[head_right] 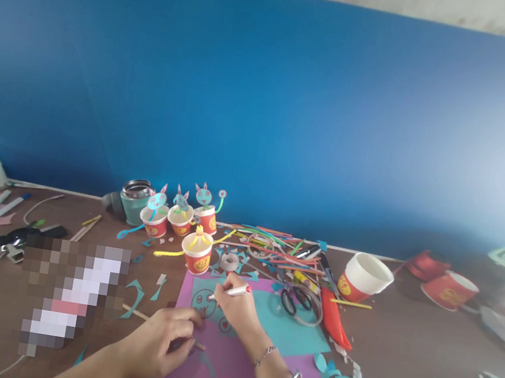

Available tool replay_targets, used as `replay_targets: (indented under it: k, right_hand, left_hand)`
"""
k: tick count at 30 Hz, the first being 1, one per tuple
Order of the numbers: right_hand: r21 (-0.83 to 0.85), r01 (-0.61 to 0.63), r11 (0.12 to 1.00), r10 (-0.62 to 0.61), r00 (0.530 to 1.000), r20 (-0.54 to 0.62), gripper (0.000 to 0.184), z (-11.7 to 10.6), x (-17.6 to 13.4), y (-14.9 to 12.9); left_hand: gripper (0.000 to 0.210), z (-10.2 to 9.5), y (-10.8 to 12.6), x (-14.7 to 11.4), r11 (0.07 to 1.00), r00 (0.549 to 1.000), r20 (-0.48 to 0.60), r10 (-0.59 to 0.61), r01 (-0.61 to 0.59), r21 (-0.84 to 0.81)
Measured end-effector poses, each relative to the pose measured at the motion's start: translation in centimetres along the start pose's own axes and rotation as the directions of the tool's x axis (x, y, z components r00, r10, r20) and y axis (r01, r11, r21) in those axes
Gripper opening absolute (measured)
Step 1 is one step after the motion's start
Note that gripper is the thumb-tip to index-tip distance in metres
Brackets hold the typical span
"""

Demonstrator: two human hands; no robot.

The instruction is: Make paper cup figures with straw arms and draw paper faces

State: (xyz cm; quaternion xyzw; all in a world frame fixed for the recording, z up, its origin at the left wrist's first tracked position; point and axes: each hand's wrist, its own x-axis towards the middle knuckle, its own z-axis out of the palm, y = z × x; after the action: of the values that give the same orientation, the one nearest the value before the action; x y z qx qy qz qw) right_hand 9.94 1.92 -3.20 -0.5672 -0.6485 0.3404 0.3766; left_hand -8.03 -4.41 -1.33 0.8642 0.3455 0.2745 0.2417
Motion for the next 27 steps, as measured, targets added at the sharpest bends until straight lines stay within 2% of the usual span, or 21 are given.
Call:
replay_targets:
  k: [14, 27]
  right_hand:
    - [0.008, -0.038, 0.999, 0.038, 0.999, -0.008, 0.017, -0.07, 0.03, -0.15]
    - [0.106, -0.05, 0.993, 0.052, 0.999, -0.011, 0.019, 0.18, -0.01, -0.13]
  left_hand:
    - [0.015, -0.04, -0.01, 0.01, 1.0, 1.0, -0.002, 0.008, -0.008, -0.018]
    - [0.014, 0.08, -0.15, -0.11, 1.0, 1.0, 0.006, -0.006, 0.006, -0.025]
